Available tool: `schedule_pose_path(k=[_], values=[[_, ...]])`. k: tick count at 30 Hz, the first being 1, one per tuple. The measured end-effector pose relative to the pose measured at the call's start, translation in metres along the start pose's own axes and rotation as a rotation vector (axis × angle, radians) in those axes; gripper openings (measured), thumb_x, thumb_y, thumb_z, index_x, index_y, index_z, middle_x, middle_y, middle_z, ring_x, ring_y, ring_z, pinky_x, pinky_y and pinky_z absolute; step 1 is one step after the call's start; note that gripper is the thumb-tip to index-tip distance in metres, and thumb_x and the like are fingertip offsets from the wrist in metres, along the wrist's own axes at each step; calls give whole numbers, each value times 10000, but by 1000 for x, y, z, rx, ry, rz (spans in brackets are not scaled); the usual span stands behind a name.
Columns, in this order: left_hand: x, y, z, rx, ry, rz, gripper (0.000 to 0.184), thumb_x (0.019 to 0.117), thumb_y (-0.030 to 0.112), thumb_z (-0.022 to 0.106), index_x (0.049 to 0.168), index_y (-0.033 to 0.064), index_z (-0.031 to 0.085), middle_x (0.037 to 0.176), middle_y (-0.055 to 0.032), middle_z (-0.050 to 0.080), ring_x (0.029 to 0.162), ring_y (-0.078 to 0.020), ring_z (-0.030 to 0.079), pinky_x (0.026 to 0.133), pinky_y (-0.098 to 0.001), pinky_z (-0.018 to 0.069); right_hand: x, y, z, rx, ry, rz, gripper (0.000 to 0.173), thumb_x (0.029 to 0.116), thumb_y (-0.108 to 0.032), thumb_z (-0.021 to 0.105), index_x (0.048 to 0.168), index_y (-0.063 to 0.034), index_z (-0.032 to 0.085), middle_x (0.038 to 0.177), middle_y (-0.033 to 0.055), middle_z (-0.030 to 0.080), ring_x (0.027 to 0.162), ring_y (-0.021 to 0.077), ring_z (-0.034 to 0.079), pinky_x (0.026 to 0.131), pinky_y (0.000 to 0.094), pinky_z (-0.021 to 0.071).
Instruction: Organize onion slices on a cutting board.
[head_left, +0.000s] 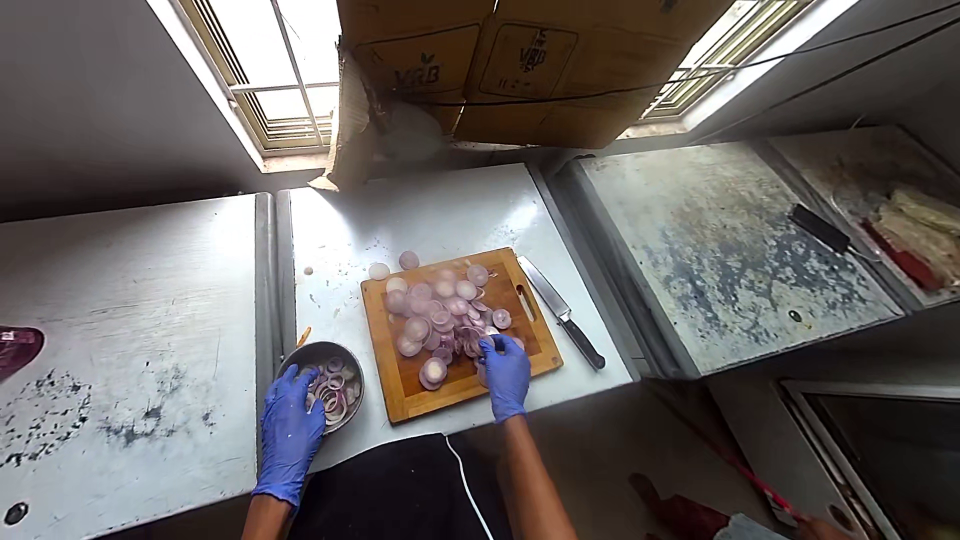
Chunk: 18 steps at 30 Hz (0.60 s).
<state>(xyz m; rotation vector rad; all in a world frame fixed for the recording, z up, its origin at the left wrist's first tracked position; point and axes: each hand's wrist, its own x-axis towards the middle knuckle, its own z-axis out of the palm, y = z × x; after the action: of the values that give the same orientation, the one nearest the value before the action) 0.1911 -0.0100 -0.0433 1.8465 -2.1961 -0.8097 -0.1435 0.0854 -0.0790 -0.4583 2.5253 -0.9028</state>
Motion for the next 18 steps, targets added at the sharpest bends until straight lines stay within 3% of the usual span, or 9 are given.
schedule_pose_path(k=[3,6,8,12,14,16,18], values=[[-5,9,-4,-83,1,18,361,902,121,635,1244,33,713,1376,-233,616,1338,-403,545,1135,-547,409,4,3,-7,216,-22,61,170,954,-183,751,1031,-33,729,846,118,735,646,222,709,623,424,617],[-8,24,-11,-295,-104,-13,320,975,171,605,1251,45,707,1233,-131,715,1142,-241,689,1027,-439,534,-5,-14,-16,411,-73,66,150,959,-113,737,1031,13,700,802,132,714,584,195,674,557,355,593],[-7,32,-10,-546,-217,-30,311,1009,197,591,1264,52,694,1189,-89,730,1032,-169,724,939,-364,593,-21,-35,-15,497,-193,24,121,962,-78,722,1018,26,697,792,127,716,577,180,665,543,320,582],[-2,48,-3,-895,-362,-12,451,1038,221,572,1439,20,532,1292,-107,679,1047,-196,724,904,-364,623,-68,-78,13,517,-576,-108,158,968,-122,698,1044,17,704,827,113,718,607,186,669,564,331,589],[1,49,-3,-969,-359,-45,502,1036,213,572,1492,26,474,1323,-132,649,1025,-206,726,868,-369,632,-94,-94,35,478,-795,-176,202,964,-148,685,1089,11,695,887,107,727,637,181,690,588,337,614],[-1,45,-4,-1021,-260,-154,403,1059,233,544,1394,11,569,1236,-148,675,974,-209,727,824,-374,639,-113,-102,60,350,-877,-319,211,953,-191,693,1074,-19,705,907,83,725,672,160,695,634,334,619],[-3,30,-2,-1068,-185,-285,385,1099,263,440,1300,-6,627,1180,-160,689,994,-231,722,847,-409,633,-124,-99,84,139,-784,-632,194,950,-237,694,1050,-85,760,947,52,737,777,145,702,733,344,603]])
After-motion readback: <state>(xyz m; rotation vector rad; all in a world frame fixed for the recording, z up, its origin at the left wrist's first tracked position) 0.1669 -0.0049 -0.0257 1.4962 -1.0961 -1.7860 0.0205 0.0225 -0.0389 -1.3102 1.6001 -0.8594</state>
